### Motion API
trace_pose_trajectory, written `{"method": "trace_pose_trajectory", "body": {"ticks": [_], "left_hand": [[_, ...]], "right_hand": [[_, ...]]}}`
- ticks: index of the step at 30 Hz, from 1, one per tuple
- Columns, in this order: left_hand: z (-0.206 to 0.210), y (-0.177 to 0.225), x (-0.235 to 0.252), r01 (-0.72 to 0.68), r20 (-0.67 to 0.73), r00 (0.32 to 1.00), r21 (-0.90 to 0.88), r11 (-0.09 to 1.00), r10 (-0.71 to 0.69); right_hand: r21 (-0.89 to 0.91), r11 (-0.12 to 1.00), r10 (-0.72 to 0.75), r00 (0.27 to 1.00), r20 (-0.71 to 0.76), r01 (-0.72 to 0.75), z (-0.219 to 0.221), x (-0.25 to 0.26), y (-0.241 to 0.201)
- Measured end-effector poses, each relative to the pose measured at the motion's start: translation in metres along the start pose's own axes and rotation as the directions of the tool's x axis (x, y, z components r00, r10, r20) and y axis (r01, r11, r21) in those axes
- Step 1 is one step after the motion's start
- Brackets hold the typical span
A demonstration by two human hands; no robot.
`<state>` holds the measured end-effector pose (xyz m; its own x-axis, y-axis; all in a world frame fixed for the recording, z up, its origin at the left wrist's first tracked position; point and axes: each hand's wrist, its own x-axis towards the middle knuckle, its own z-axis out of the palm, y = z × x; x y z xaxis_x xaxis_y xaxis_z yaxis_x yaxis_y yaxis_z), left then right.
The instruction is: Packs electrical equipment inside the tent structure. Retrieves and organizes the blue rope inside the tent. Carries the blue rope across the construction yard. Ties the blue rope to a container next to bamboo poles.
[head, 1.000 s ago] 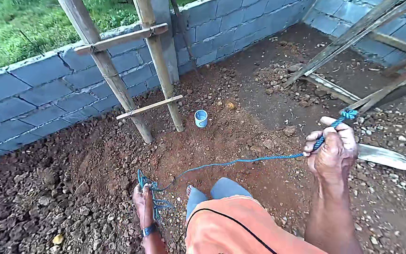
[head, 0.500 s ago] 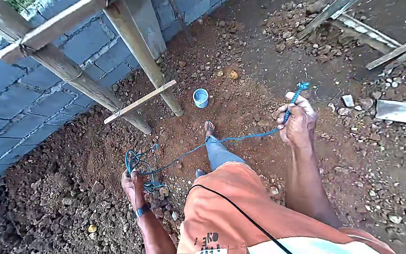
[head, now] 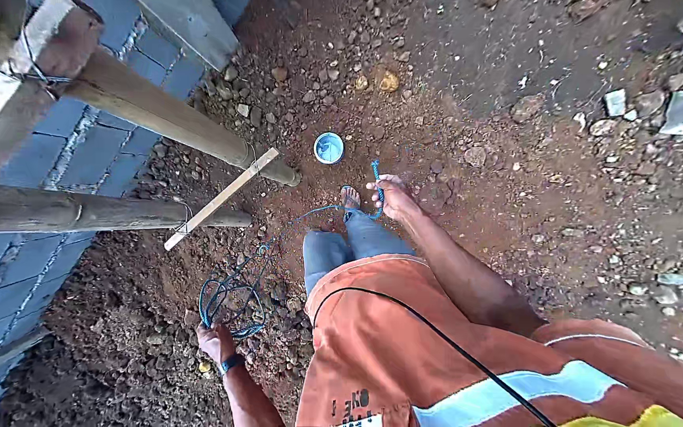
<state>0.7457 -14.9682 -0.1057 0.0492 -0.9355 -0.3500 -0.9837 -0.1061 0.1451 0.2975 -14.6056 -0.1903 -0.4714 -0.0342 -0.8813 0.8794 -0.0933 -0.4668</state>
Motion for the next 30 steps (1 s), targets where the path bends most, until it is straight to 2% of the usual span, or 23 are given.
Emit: {"method": "trace_pose_trajectory", "body": {"ticks": [4,8,12,15,17,19,21,24,27,30], "left_hand": [[0.017,0.017,0.049,0.079,0.014,0.997,0.109,0.991,-0.081],[0.066,0.051,0.106,0.075,0.126,0.986,0.260,0.963,-0.111],[0.122,0.090,0.139,0.018,0.353,0.923,0.363,0.931,-0.156],[0.168,0.137,0.143,-0.110,0.532,0.838,0.384,0.917,-0.122],[0.198,0.182,0.134,-0.238,0.661,0.748,0.344,0.908,-0.054],[0.232,0.233,0.122,-0.372,0.777,0.628,0.254,0.893,0.041],[0.276,0.278,0.110,-0.460,0.829,0.538,0.138,0.877,0.152],[0.341,0.335,0.094,-0.450,0.843,0.488,0.023,0.893,0.225],[0.415,0.383,0.084,-0.304,0.851,0.450,-0.140,0.942,0.271],[0.475,0.425,0.079,-0.340,0.845,0.429,-0.177,0.923,0.320]], "right_hand": [[0.064,0.996,0.070,0.997,-0.040,-0.068,0.034,0.031,0.009],[0.194,0.976,0.117,0.990,-0.074,-0.101,0.068,0.057,0.017],[0.267,0.959,0.131,0.985,-0.115,-0.096,0.092,0.076,0.025],[0.266,0.956,0.171,0.971,-0.168,-0.123,0.104,0.098,0.030],[0.264,0.953,0.204,0.958,-0.200,-0.148,0.109,0.120,0.033],[0.251,0.952,0.231,0.949,-0.212,-0.175,0.111,0.144,0.037],[0.215,0.958,0.235,0.949,-0.208,-0.190,0.108,0.175,0.041],[0.164,0.963,0.246,0.944,-0.219,-0.213,0.103,0.223,0.044],[0.112,0.967,0.250,0.940,-0.231,-0.229,0.097,0.271,0.045],[0.010,0.967,0.252,0.944,-0.212,-0.255,0.094,0.319,0.048]]}}
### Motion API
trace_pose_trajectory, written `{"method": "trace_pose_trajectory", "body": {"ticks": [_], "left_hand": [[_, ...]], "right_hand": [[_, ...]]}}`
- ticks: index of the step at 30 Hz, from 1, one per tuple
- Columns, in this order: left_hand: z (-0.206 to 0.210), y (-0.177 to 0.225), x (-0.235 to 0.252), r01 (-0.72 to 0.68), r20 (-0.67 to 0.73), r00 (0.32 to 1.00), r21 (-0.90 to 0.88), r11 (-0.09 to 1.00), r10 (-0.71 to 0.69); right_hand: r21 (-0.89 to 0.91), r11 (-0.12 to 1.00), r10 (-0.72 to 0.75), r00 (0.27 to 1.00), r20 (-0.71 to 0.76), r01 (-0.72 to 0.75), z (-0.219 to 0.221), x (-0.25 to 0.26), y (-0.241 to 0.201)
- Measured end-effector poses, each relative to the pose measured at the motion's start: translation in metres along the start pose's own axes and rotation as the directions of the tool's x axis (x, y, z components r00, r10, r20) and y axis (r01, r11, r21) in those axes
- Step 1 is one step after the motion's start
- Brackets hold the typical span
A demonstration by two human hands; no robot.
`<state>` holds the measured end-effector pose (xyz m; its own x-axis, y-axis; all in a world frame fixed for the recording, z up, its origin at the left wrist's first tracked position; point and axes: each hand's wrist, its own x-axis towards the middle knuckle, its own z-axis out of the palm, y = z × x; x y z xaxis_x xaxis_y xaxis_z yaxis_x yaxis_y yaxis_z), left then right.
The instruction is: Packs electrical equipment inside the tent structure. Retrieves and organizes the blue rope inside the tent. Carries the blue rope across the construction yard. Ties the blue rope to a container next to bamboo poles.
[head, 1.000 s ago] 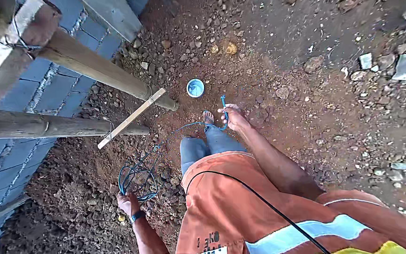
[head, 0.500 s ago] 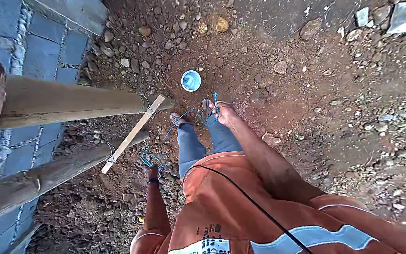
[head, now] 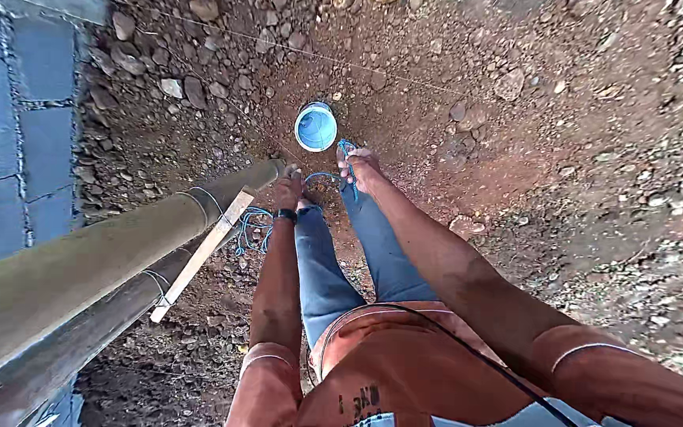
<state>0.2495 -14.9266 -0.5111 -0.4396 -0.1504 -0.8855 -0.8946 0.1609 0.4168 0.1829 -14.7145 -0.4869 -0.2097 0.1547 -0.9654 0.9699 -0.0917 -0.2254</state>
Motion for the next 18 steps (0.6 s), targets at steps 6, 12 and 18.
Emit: {"method": "trace_pose_trajectory", "body": {"ticks": [6,12,18], "left_hand": [[0.030,0.032,0.083,-0.098,0.029,0.995,0.344,0.934,0.094],[0.052,0.032,0.135,-0.036,0.123,0.992,0.154,0.987,0.017],[0.065,0.036,0.153,0.173,0.061,0.985,-0.393,0.903,-0.162]], "right_hand": [[-0.151,0.988,0.043,0.997,0.071,-0.031,0.018,0.082,-0.006],[-0.324,0.946,0.038,0.983,0.179,0.023,0.037,0.121,-0.021],[-0.417,0.902,0.032,0.945,0.325,0.113,0.034,0.135,-0.019]]}}
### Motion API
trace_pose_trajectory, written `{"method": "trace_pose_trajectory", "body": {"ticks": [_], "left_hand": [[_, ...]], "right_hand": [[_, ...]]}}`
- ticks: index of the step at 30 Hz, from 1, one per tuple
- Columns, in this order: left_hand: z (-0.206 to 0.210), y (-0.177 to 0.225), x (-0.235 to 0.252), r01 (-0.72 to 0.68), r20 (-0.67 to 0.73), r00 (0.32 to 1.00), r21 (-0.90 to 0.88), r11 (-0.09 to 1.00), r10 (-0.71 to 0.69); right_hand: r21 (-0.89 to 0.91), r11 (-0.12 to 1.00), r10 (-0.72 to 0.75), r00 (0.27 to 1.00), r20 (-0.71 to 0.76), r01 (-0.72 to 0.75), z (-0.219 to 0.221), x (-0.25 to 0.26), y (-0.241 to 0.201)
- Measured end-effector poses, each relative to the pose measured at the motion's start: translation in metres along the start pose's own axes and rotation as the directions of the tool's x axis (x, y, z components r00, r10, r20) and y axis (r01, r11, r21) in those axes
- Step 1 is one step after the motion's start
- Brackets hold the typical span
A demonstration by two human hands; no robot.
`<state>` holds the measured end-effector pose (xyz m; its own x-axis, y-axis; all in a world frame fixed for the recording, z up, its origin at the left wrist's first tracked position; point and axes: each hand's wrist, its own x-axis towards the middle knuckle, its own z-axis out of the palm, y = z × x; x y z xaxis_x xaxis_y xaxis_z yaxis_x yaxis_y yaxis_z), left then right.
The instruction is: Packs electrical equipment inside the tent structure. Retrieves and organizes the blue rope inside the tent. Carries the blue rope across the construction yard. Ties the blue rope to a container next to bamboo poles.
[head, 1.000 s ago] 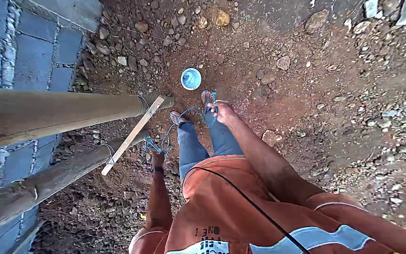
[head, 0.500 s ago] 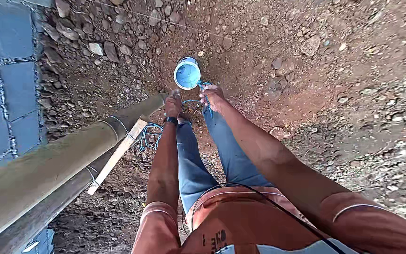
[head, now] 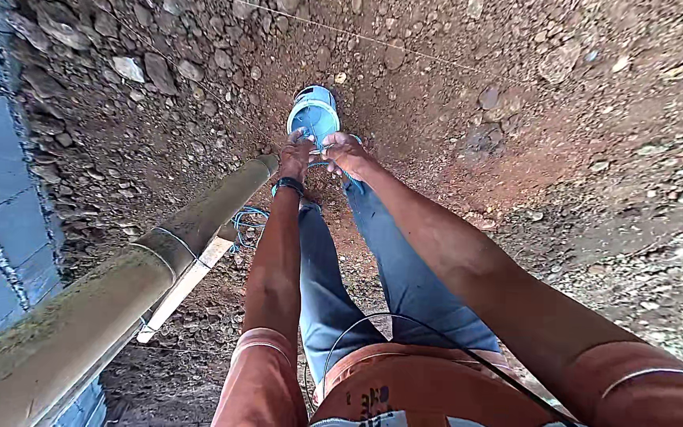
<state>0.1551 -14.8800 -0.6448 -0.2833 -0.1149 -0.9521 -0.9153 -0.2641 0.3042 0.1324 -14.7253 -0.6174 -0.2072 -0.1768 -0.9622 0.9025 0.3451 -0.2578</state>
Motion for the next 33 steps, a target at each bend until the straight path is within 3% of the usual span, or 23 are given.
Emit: {"method": "trace_pose_trajectory", "body": {"ticks": [3,9,13,16,19,23,27,30,33], "left_hand": [[-0.004,0.008,0.001,-0.050,-0.091,0.995,-0.097,0.994,0.041],[-0.038,0.008,0.007,-0.227,-0.279,0.950,-0.293,0.929,0.144],[-0.050,0.006,-0.015,-0.320,-0.304,0.923,-0.256,0.912,0.238],[-0.047,0.007,-0.043,-0.445,-0.223,0.882,-0.110,0.889,0.414],[-0.036,0.003,-0.067,-0.533,-0.106,0.839,0.045,0.845,0.534],[-0.014,0.001,-0.086,-0.499,0.014,0.857,0.272,0.823,0.515],[0.006,-0.003,-0.088,-0.458,0.065,0.885,0.288,0.841,0.460],[0.011,-0.006,-0.086,-0.399,0.030,0.913,0.282,0.872,0.408],[0.010,-0.003,-0.083,-0.335,-0.016,0.935,0.295,0.895,0.355]], "right_hand": [[-0.051,0.999,0.012,0.999,0.052,-0.009,-0.013,-0.008,0.016],[-0.370,0.928,-0.026,0.998,0.064,0.048,-0.049,-0.025,0.063],[-0.177,0.984,-0.055,0.992,-0.116,0.034,-0.042,-0.036,0.068],[0.068,0.989,-0.110,0.965,-0.237,0.129,-0.018,-0.043,0.053],[0.110,0.966,-0.197,0.940,-0.278,0.234,0.004,-0.047,0.043],[-0.044,0.950,-0.307,0.903,-0.300,0.308,0.027,-0.044,0.042],[-0.161,0.930,-0.368,0.864,-0.343,0.331,0.041,-0.047,0.039],[-0.130,0.926,-0.377,0.857,-0.351,0.354,0.043,-0.045,0.042],[0.032,0.955,-0.270,0.905,-0.330,0.296,0.044,-0.044,0.042]]}}
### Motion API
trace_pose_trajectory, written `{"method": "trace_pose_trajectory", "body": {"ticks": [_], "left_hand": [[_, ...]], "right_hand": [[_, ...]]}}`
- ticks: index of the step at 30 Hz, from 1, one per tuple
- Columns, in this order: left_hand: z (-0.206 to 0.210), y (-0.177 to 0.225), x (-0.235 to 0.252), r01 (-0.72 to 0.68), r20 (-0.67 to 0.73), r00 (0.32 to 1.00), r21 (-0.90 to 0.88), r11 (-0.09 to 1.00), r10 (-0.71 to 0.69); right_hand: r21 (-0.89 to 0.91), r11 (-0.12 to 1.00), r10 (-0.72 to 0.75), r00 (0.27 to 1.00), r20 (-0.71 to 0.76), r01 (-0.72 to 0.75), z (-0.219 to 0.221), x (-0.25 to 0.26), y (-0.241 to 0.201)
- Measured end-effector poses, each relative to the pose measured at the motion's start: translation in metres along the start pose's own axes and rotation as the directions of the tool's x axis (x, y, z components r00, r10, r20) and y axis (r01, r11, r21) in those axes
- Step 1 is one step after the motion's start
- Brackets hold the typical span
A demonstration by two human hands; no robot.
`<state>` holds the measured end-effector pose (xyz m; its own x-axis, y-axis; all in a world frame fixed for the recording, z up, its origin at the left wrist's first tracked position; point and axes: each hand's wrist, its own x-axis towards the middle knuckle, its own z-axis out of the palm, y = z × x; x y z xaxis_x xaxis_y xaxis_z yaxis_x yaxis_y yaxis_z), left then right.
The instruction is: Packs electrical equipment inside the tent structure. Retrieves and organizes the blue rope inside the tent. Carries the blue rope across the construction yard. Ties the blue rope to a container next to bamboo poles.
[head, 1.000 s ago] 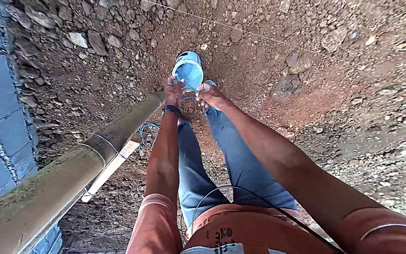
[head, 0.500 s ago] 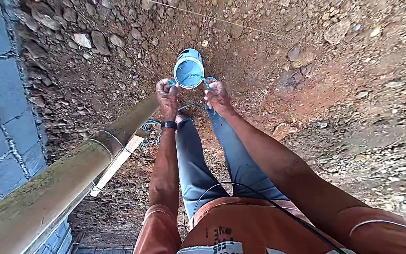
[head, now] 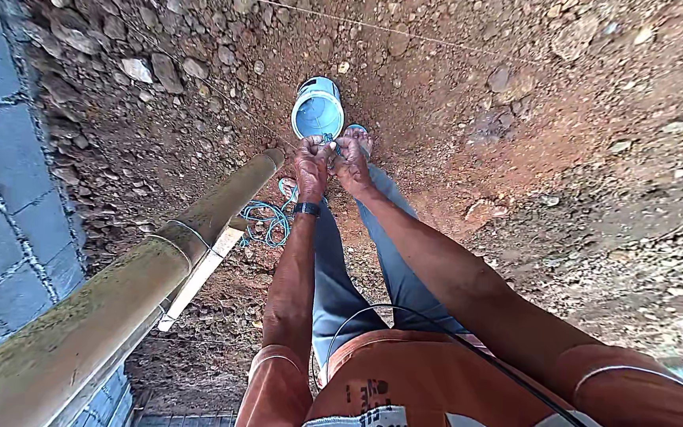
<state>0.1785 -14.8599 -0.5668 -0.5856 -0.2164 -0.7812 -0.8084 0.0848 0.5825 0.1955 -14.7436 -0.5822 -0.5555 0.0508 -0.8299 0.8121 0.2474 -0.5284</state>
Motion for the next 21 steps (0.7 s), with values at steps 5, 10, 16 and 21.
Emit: {"method": "trace_pose_trajectory", "body": {"ticks": [5,10,16,21], "left_hand": [[-0.002,0.003,0.006,0.053,0.014,0.998,0.019,0.998,-0.053],[0.003,0.008,0.016,0.075,0.085,0.993,0.085,0.993,-0.083],[0.002,0.011,0.016,0.002,-0.040,0.999,0.131,0.991,0.003],[-0.002,0.006,0.006,0.169,-0.168,0.981,0.453,0.875,-0.102]], "right_hand": [[0.131,0.991,-0.015,0.999,0.042,0.009,-0.001,-0.002,-0.002],[0.137,0.990,-0.042,0.999,0.033,0.037,-0.002,-0.005,-0.013],[0.200,0.975,0.092,0.996,0.007,-0.091,-0.002,-0.001,-0.019],[0.289,0.943,0.172,0.985,0.006,-0.167,-0.004,0.001,-0.014]]}}
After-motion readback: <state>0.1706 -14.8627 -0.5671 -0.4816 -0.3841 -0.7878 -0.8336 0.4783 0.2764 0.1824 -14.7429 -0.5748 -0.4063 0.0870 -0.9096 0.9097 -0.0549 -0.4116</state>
